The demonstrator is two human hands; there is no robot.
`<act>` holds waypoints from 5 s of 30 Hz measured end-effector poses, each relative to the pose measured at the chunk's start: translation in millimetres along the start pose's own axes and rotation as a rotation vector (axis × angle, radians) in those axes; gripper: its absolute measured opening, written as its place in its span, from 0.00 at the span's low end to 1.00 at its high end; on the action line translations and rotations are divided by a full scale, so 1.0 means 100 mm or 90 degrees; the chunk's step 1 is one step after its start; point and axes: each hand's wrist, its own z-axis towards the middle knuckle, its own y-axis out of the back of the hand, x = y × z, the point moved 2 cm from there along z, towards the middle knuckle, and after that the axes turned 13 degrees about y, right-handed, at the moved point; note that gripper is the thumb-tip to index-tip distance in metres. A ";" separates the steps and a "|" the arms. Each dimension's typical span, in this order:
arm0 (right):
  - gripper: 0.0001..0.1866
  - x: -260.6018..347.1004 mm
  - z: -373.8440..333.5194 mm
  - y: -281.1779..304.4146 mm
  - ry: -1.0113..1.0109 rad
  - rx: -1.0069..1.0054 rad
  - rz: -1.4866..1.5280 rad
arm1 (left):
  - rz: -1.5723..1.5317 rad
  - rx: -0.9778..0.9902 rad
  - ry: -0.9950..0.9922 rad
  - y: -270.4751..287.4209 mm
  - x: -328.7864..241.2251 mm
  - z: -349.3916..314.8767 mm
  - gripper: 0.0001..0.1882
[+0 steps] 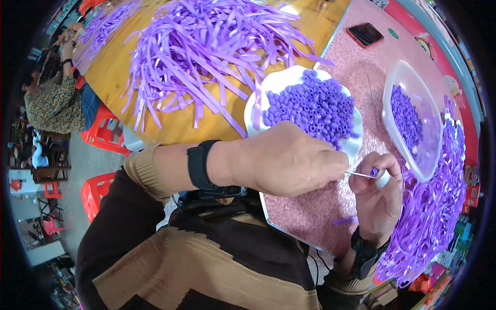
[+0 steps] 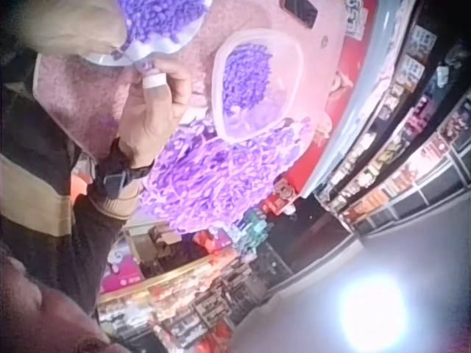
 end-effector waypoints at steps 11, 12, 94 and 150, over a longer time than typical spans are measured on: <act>0.07 -0.02 0.11 0.13 -0.007 0.038 0.079 | -0.019 0.012 0.023 0.03 0.03 0.07 0.06; 0.07 -0.03 0.11 0.12 -0.004 0.050 0.085 | -0.016 -0.002 0.015 0.03 0.03 0.06 0.06; 0.10 0.23 0.26 -0.24 0.064 -0.001 -0.044 | -0.237 -0.112 0.101 0.21 0.05 -0.01 0.18; 0.07 0.71 -0.15 -0.04 0.128 -0.009 -0.997 | -0.152 -0.143 0.043 0.24 0.07 0.01 0.11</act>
